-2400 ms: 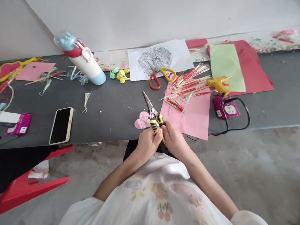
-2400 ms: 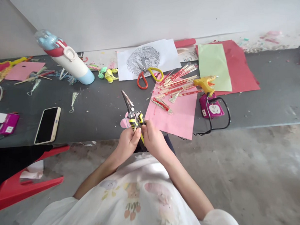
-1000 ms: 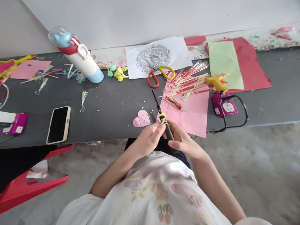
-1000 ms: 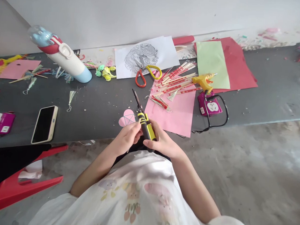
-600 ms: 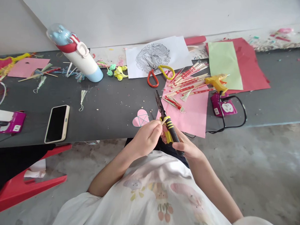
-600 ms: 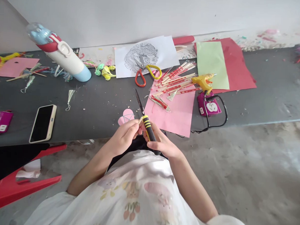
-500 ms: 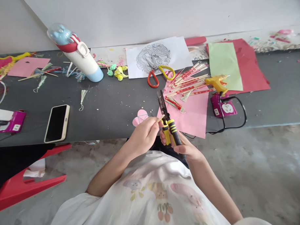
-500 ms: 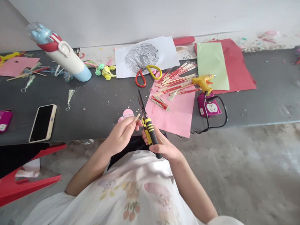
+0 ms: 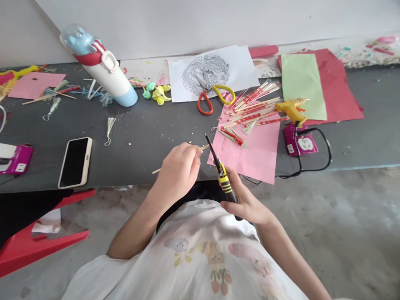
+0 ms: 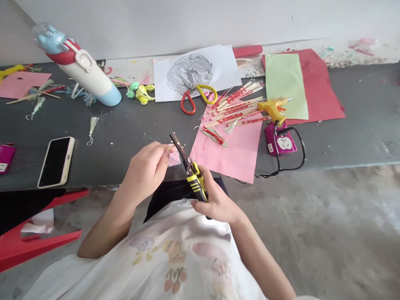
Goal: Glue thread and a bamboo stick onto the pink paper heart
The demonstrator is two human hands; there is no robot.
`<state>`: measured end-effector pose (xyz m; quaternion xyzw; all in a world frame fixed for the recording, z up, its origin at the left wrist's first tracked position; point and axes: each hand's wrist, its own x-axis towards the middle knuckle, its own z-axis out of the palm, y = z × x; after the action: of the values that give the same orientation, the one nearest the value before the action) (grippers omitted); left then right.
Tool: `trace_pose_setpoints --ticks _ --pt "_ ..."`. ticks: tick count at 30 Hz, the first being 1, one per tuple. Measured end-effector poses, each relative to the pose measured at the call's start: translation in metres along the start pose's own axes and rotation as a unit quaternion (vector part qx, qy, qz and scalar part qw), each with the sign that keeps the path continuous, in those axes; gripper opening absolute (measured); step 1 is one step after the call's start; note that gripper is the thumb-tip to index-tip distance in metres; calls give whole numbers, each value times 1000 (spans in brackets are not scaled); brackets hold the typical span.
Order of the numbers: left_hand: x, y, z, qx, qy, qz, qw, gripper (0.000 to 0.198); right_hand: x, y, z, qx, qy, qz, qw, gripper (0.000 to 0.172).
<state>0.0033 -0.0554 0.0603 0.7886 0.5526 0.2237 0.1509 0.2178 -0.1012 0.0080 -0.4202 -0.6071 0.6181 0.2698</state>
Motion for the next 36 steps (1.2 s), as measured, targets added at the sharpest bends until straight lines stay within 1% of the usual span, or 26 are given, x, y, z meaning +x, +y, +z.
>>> trace_pose_setpoints --ticks 4,9,14,24,36 --pt "0 -1 0 20 1 18 1000 26 1 -1 0 -7 -2 -10 1000 82" --pt "0 -1 1 31 -3 18 999 27 2 -6 2 -21 6 1 1000 78" --pt "0 -2 1 30 3 23 999 26 1 -9 5 -59 22 11 998 78" --pt "0 -4 4 42 10 28 999 25 0 -6 4 -87 35 7 996 78" --pt "1 -4 6 59 3 26 998 26 1 -3 4 -72 22 16 997 79"
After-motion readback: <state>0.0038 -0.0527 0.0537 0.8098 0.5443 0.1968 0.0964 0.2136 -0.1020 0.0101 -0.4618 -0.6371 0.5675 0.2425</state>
